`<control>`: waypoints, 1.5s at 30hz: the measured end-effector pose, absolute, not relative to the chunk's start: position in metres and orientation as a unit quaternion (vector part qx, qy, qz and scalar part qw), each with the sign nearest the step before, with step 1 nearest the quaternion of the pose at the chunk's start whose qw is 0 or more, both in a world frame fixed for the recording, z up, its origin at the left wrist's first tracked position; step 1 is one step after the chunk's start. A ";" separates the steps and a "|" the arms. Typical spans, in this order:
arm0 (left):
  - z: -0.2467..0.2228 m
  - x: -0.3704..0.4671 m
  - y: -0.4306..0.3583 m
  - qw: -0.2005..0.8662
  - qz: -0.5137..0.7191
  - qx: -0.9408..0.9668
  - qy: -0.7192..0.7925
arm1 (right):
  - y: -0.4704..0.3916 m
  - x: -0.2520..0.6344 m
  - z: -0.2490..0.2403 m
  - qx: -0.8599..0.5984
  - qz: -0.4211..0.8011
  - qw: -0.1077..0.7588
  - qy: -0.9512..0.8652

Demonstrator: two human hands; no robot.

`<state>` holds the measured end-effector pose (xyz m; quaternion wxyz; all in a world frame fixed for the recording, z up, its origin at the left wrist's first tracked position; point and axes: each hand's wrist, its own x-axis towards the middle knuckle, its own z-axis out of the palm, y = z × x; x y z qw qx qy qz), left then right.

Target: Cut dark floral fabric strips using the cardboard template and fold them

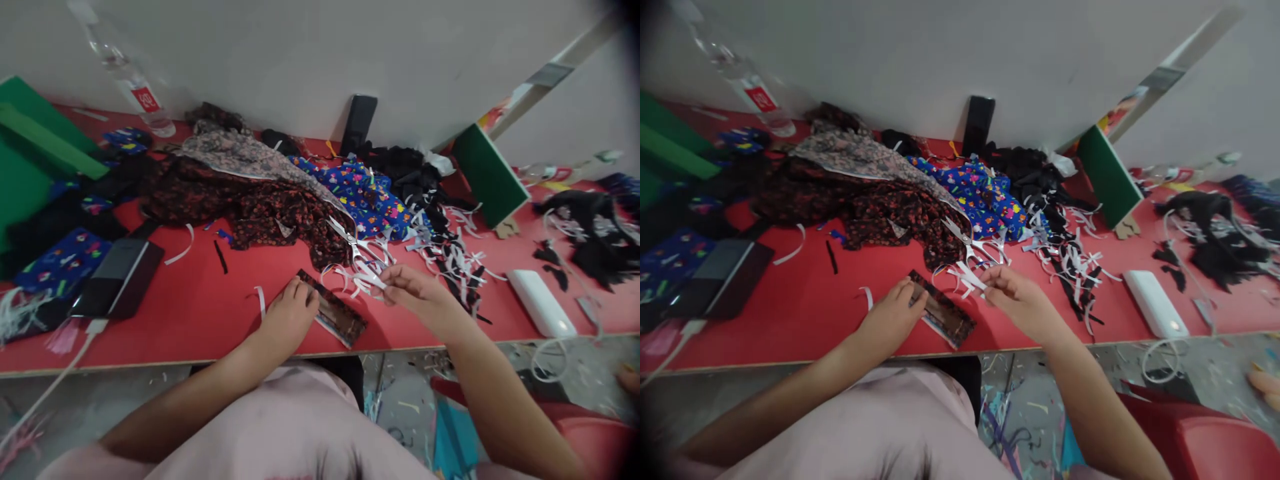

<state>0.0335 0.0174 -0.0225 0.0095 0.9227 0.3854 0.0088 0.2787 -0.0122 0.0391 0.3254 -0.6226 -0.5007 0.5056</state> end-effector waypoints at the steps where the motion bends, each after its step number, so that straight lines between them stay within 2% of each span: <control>1: -0.024 0.033 0.017 0.006 0.011 0.924 0.381 | -0.008 0.274 0.044 -0.627 0.517 0.282 -0.509; 4: -0.027 0.032 0.016 -0.001 0.022 0.927 0.374 | 0.007 0.259 0.056 -0.626 0.566 0.163 -0.511; 7: -0.029 0.031 0.016 0.000 0.033 0.926 0.377 | 0.027 0.242 0.063 -0.611 0.607 0.109 -0.496; 17: -0.032 0.031 0.014 -0.007 0.044 0.918 0.395 | 0.089 0.194 0.034 -0.585 0.703 0.048 -0.403; 23: -0.030 0.028 0.016 -0.002 0.079 0.914 0.398 | 0.098 0.192 0.039 -0.583 0.708 -0.001 -0.398; 38: -0.025 0.024 0.024 0.028 0.067 0.916 0.394 | 0.095 0.182 0.031 -0.625 0.641 -0.100 -0.433; 45: -0.028 0.024 0.025 0.027 0.088 0.916 0.391 | 0.094 0.187 0.021 -0.636 0.632 -0.108 -0.431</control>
